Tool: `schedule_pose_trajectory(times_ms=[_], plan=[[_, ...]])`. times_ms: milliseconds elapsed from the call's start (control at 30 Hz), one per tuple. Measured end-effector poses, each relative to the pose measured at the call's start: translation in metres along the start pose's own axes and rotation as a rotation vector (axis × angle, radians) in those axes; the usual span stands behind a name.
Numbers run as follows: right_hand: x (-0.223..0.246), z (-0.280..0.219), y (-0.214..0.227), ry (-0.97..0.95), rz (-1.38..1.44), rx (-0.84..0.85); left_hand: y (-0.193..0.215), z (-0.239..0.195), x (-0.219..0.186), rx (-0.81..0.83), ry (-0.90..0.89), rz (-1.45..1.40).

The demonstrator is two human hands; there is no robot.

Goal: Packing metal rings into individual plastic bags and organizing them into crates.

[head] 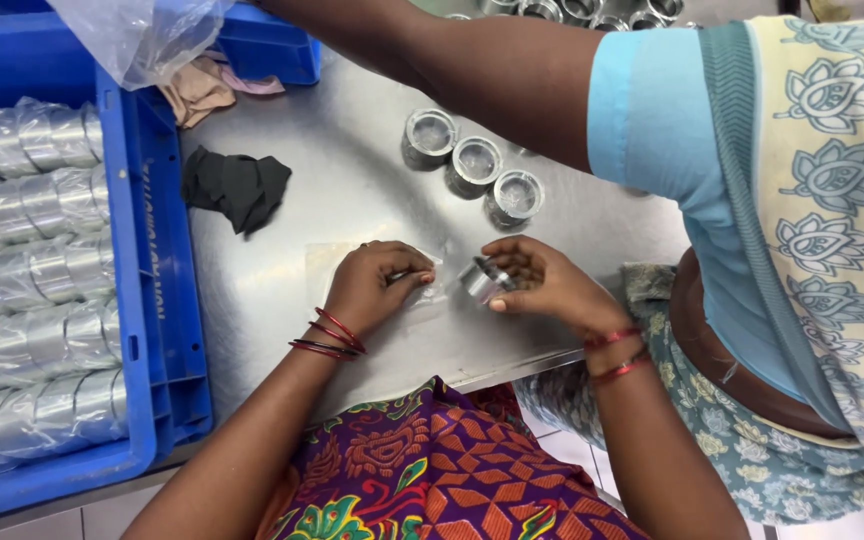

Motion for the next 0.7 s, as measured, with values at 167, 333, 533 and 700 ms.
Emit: schedule_pose_trajectory(times_ms=[167,333,533,700], plan=[[0.0,0.039,-0.026,-0.198,-0.044,0.15,0.0,0.003,0.014,0.025,-0.04,-0.419],[-0.014,0.049,-0.041,-0.231,0.24,0.08,0.03,-0.008,-0.017,-0.117,-0.192,-0.33],[0.006,0.053,-0.081,-0.048,0.256,0.135,0.077,-0.023,-0.067,-0.293,-0.326,-0.388],[0.011,0.083,-0.092,0.426,-0.2,0.024,0.097,-0.048,-0.092,-0.246,-0.51,-0.351]])
Point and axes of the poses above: each hand's wrist, its own z-axis towards the middle knuckle, its own y-axis out of the back of the hand, x = y × z, the point moved 7 cm from there along z, towards the middle knuckle, and after that the axes turned 8 degrees about y, right-handed, at the moved point
